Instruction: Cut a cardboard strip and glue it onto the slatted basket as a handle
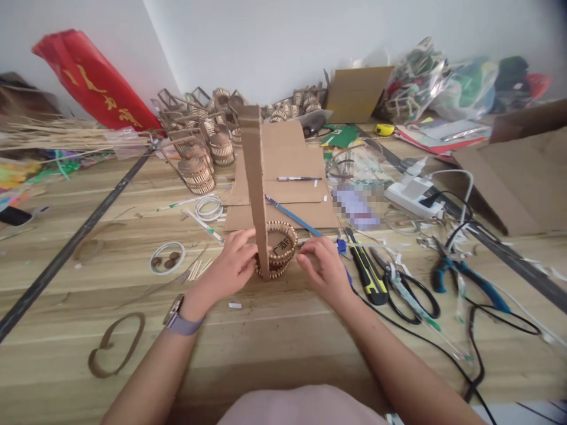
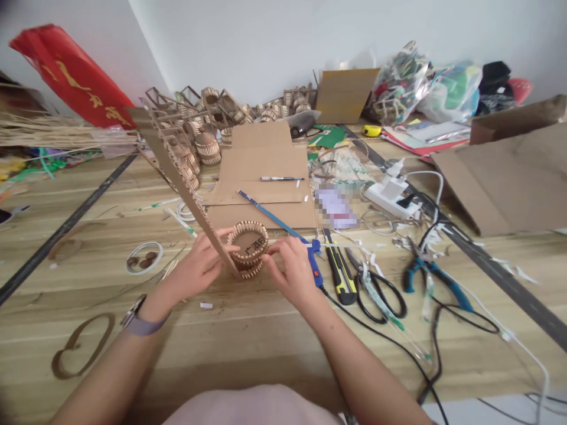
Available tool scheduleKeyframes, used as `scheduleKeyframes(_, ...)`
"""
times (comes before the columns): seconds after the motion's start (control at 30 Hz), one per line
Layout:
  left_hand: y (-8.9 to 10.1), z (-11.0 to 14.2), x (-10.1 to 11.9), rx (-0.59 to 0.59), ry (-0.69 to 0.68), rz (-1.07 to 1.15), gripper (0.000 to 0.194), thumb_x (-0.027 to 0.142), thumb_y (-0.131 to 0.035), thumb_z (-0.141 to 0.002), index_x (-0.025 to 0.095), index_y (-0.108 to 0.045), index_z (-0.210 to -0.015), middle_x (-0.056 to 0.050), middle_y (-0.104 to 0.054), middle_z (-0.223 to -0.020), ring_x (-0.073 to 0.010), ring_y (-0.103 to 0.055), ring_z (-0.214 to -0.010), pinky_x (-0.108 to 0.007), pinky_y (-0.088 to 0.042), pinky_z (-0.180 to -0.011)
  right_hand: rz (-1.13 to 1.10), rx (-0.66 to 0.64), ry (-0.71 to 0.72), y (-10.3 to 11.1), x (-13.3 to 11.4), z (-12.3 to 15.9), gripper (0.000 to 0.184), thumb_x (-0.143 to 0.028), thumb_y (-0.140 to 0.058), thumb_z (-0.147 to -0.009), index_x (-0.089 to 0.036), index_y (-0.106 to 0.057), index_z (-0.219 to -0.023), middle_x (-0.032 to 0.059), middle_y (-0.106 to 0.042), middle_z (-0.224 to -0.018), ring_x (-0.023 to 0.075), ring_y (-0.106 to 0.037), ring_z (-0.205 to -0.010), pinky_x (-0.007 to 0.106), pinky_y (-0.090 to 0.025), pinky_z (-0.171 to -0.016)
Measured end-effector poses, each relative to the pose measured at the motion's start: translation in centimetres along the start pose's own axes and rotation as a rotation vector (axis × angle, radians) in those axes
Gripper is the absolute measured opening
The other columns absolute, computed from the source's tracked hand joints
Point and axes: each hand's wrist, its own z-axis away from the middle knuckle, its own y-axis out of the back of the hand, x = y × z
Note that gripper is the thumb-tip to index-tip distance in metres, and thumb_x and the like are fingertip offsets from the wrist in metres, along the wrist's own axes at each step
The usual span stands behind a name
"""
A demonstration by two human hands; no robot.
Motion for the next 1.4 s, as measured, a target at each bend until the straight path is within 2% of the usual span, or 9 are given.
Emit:
scheduleKeyframes(0.1, 0.5, 0.4, 0.7, 0.007, 0.052, 0.146, 0.032, 0.021, -0.052, -0.091, 0.023, -0.060, -0.122, -0.012, -0.041, -0.148, -0.0300, -0.036, -0.138, -0.054, -0.031, -0.113, -0.014, -0.006, -0.019, -0.1, -0.1, 0.0, 0.014, -0.032, -0.050, -0.097, -0.023, -0.057, -0.087, 0.0063, -0.064, -0.086, 0.0219, -0.059, -0.088, 0.038, -0.047, -0.079)
scheduleKeyframes(0.23, 0.4, 0.6, 1.3, 0.038, 0.101, 0.253, 0.018, 0.033, -0.054, -0.094, 0.022, -0.067, -0.101, -0.009, -0.045, -0.148, -0.0287, -0.039, -0.138, -0.053, -0.030, -0.114, -0.021, 0.006, -0.014, -0.2, -0.2, 0.1, 0.013, -0.030, -0.051, -0.096, -0.023, -0.057, -0.086, 0.0067, -0.065, -0.087, 0.0218, -0.060, -0.088, 0.038, -0.048, -0.079)
scheduleKeyframes(0.67, -0.6, 0.7, 1.1, 0.135, 0.118, 0.182, 0.016, 0.035, -0.057, -0.094, 0.023, -0.067, -0.093, -0.008, -0.054, -0.140, -0.0266, -0.041, -0.134, -0.054, -0.033, -0.113, 0.007, 0.023, -0.008, -0.1, -0.2, 0.1, 0.012, -0.025, -0.052, -0.095, -0.022, -0.057, -0.085, 0.0067, -0.064, -0.086, 0.0223, -0.059, -0.086, 0.039, -0.049, -0.078)
scheduleKeyframes(0.77, -0.8, 0.8, 1.2, 0.134, 0.141, 0.191, 0.017, 0.037, -0.056, -0.094, 0.023, -0.067, -0.093, -0.008, -0.054, -0.139, -0.0264, -0.043, -0.133, -0.053, -0.034, -0.112, -0.006, 0.016, -0.033, 0.0, -0.2, 0.1, 0.010, -0.025, -0.052, -0.095, -0.022, -0.061, -0.099, 0.0085, -0.063, -0.094, 0.0235, -0.060, -0.095, 0.042, -0.051, -0.084)
scheduleKeyframes(0.83, -1.0, 1.0, 1.2, 0.125, 0.178, 0.236, 0.020, 0.039, -0.054, -0.095, 0.023, -0.066, -0.093, -0.008, -0.050, -0.143, -0.0266, -0.042, -0.136, -0.052, -0.034, -0.113, -0.022, -0.023, -0.016, 0.0, -0.3, 0.1, 0.023, -0.027, -0.055, -0.094, -0.023, -0.060, -0.115, 0.0126, -0.059, -0.112, 0.0255, -0.058, -0.108, 0.045, -0.051, -0.092)
scheduleKeyframes(0.93, -1.7, 1.6, 0.9, 0.146, 0.247, 0.386, 0.024, 0.043, -0.057, -0.093, 0.025, -0.063, -0.107, -0.008, -0.035, -0.154, -0.0272, -0.033, -0.143, -0.050, -0.035, -0.114, -0.024, -0.136, 0.053, -0.1, -0.4, -0.1, 0.036, -0.028, -0.058, -0.092, -0.024, -0.057, -0.127, 0.0174, -0.042, -0.142, 0.0302, -0.049, -0.127, 0.050, -0.049, -0.099)
scheduleKeyframes(1.03, -2.9, 2.4, 0.2, 0.216, 0.341, 0.584, 0.043, 0.040, -0.061, -0.090, 0.029, -0.047, -0.130, -0.009, -0.021, -0.161, -0.0253, -0.029, -0.146, -0.048, -0.037, -0.114, 0.006, -0.200, 0.083, -0.4, -0.4, -0.5, 0.028, -0.022, -0.054, -0.093, -0.024, -0.063, -0.120, 0.0179, -0.038, -0.147, 0.0322, -0.042, -0.135, 0.051, -0.049, -0.098)
scheduleKeyframes(1.13, -4.0, 3.1, -0.7, 0.237, 0.432, 0.675, 0.052, 0.033, -0.058, -0.091, 0.029, -0.036, -0.138, -0.012, -0.028, -0.158, -0.0234, -0.032, -0.145, -0.049, -0.036, -0.115, 0.019, -0.201, 0.081, -0.6, -0.5, -0.9, 0.020, -0.017, -0.051, -0.094, -0.021, -0.066, -0.106, 0.0195, -0.044, -0.141, 0.0307, -0.046, -0.133, 0.048, -0.050, -0.096)
scheduleKeyframes(1.4, -5.6, 3.6, -1.4, 0.213, 0.501, 0.868, 0.056, 0.023, -0.063, -0.085, 0.022, -0.039, -0.136, -0.016, -0.045, -0.147, -0.0264, -0.045, -0.137, -0.051, -0.038, -0.114, -0.022, -0.228, 0.143, -0.3, -1.5, -1.5, 0.017, -0.014, -0.050, -0.094, -0.021, -0.063, -0.101, 0.0186, -0.046, -0.141, 0.0307, -0.047, -0.132, 0.051, -0.050, -0.096)
